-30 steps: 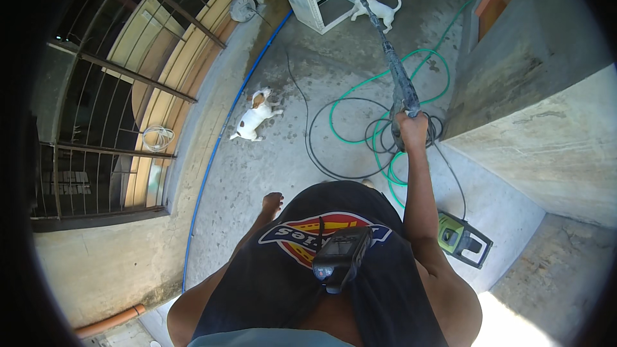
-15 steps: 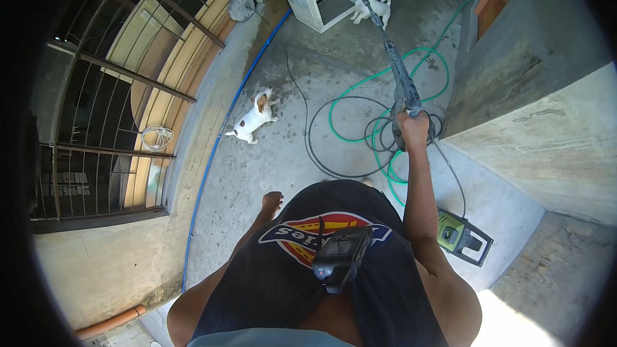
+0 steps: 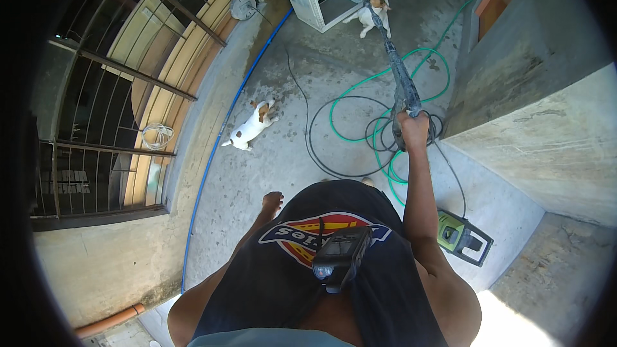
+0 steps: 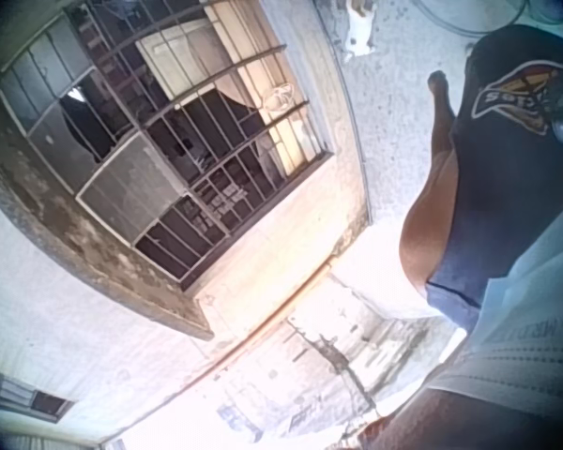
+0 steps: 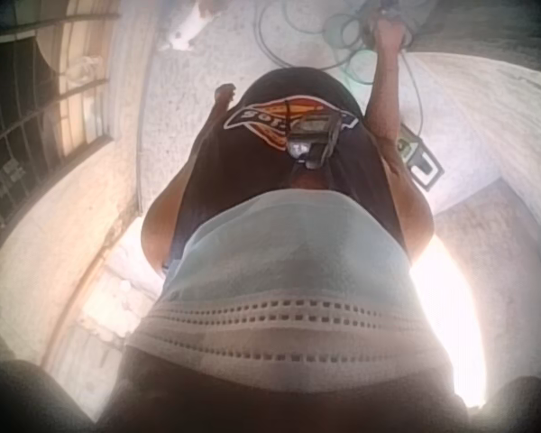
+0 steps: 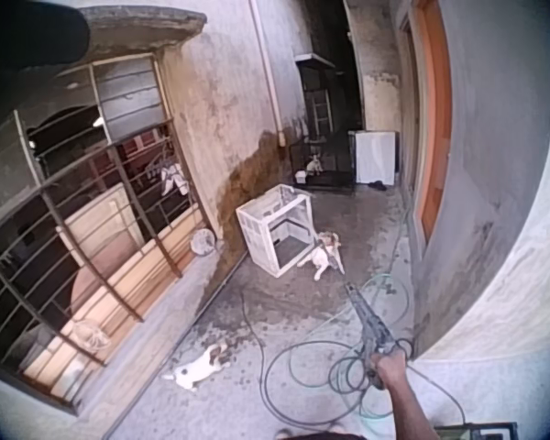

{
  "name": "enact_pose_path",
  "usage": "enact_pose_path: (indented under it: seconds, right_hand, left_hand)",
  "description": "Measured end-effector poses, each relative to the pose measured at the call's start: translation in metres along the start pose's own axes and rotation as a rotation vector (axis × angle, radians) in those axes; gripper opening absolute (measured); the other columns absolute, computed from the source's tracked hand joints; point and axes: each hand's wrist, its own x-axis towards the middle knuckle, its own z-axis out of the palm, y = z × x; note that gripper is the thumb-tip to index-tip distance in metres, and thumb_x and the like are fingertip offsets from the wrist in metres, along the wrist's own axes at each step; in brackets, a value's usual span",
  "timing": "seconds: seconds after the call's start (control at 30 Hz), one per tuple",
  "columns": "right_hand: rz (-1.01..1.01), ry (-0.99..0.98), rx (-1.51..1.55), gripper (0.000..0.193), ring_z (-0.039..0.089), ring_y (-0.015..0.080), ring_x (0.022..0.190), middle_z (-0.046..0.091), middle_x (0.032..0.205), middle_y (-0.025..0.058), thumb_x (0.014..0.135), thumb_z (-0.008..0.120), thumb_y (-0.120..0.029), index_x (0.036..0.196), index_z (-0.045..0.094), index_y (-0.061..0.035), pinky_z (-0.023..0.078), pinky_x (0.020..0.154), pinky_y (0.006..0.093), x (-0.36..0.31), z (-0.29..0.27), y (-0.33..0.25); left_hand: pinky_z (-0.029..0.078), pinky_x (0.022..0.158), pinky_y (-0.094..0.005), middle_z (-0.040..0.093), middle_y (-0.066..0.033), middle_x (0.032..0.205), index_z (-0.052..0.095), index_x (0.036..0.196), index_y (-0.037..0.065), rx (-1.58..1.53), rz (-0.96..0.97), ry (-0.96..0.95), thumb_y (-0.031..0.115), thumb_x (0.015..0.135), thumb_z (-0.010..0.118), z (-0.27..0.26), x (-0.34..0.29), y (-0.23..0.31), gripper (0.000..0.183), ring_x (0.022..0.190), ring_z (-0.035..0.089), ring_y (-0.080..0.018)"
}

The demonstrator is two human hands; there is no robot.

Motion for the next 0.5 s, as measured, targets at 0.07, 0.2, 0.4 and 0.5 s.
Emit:
enact_pose_path:
  seconds: [0.07,0.2,0.4,0.5]
  right_hand:
    - [-0.006,0.006,0.012,0.024,0.055,0.0146,0.064,0.062,0.070,0.0061,0.066,0.062,-0.016,0.082,0.063,0.0015,0.044,0.061,0.0311,0.001,0.001,0.002]
    - [-0.012,0.016,0.001,0.027,0.056,0.0156,0.065,0.063,0.072,0.0070,0.065,0.062,-0.017,0.085,0.063,0.0018,0.045,0.062,0.0320,0.004,0.000,0.013]
    - [-0.009,0.006,0.004,0.030,0.057,0.0167,0.067,0.063,0.074,0.0080,0.065,0.062,-0.018,0.087,0.063,0.0033,0.045,0.064,0.0325,0.006,-0.006,0.020]
    - [-0.005,-0.023,0.010,0.029,0.057,0.0165,0.067,0.063,0.073,0.0078,0.065,0.061,-0.017,0.086,0.062,0.0034,0.045,0.064,0.0323,0.004,-0.004,0.014]
  left_hand:
    - [0.053,0.069,-0.0362,0.068,-0.0104,0.086,0.068,0.082,0.011,0.034,-0.029,-0.012,0.007,0.069,0.062,-0.001,-0.001,0.001,0.015,0.081,0.066,-0.0260]
    - [0.053,0.067,-0.0351,0.068,-0.0104,0.086,0.068,0.081,0.011,-0.027,-0.066,-0.003,0.008,0.069,0.062,-0.003,-0.005,0.010,0.014,0.078,0.066,-0.0248]
    - [0.053,0.070,-0.0360,0.068,-0.0100,0.087,0.067,0.081,0.011,-0.112,-0.141,-0.048,0.008,0.068,0.063,-0.008,-0.009,0.039,0.014,0.082,0.066,-0.0251]
    - [0.052,0.074,-0.0371,0.068,-0.0094,0.087,0.067,0.082,0.012,-0.110,-0.170,-0.047,0.007,0.067,0.064,-0.009,-0.008,0.016,0.015,0.087,0.065,-0.0262]
